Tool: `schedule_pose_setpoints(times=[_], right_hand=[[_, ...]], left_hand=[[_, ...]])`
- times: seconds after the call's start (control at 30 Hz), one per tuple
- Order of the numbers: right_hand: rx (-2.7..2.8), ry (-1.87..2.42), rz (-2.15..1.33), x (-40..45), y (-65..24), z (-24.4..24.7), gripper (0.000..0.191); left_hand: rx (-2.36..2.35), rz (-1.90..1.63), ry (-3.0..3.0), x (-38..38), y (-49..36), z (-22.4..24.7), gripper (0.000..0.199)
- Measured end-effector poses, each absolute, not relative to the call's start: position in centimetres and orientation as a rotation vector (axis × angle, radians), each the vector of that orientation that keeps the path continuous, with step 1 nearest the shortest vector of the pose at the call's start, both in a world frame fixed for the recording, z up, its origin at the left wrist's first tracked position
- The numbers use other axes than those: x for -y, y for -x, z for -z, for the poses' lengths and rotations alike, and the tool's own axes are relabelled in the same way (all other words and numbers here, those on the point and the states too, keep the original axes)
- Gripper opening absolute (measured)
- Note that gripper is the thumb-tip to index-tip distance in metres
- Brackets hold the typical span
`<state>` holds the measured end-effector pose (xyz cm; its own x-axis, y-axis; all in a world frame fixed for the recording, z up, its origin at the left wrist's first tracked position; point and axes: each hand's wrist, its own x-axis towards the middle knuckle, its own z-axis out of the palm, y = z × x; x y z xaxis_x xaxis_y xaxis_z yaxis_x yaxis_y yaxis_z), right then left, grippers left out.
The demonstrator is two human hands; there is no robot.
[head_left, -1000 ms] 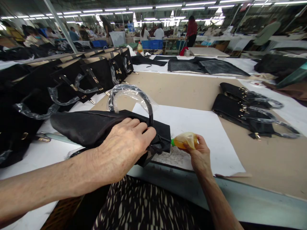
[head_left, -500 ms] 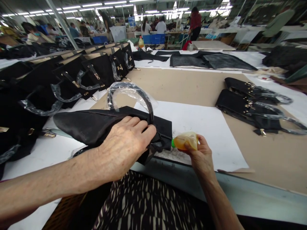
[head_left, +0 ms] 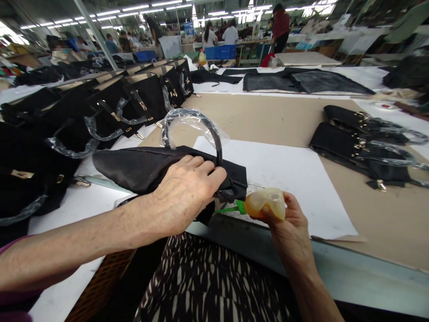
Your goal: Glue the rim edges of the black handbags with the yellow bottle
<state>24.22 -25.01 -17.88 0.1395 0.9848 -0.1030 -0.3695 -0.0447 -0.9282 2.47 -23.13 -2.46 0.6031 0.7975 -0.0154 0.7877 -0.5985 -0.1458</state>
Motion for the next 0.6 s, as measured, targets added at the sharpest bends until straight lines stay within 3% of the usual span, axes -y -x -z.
schedule_pose_setpoints(times=[0.6], right_hand=[[0.624,1.022,-1.35,26.8,-23.5,15.1,0.044]], left_hand=[[1.331,-0.041,2.686,23.3,-2.2,2.5,0.01]])
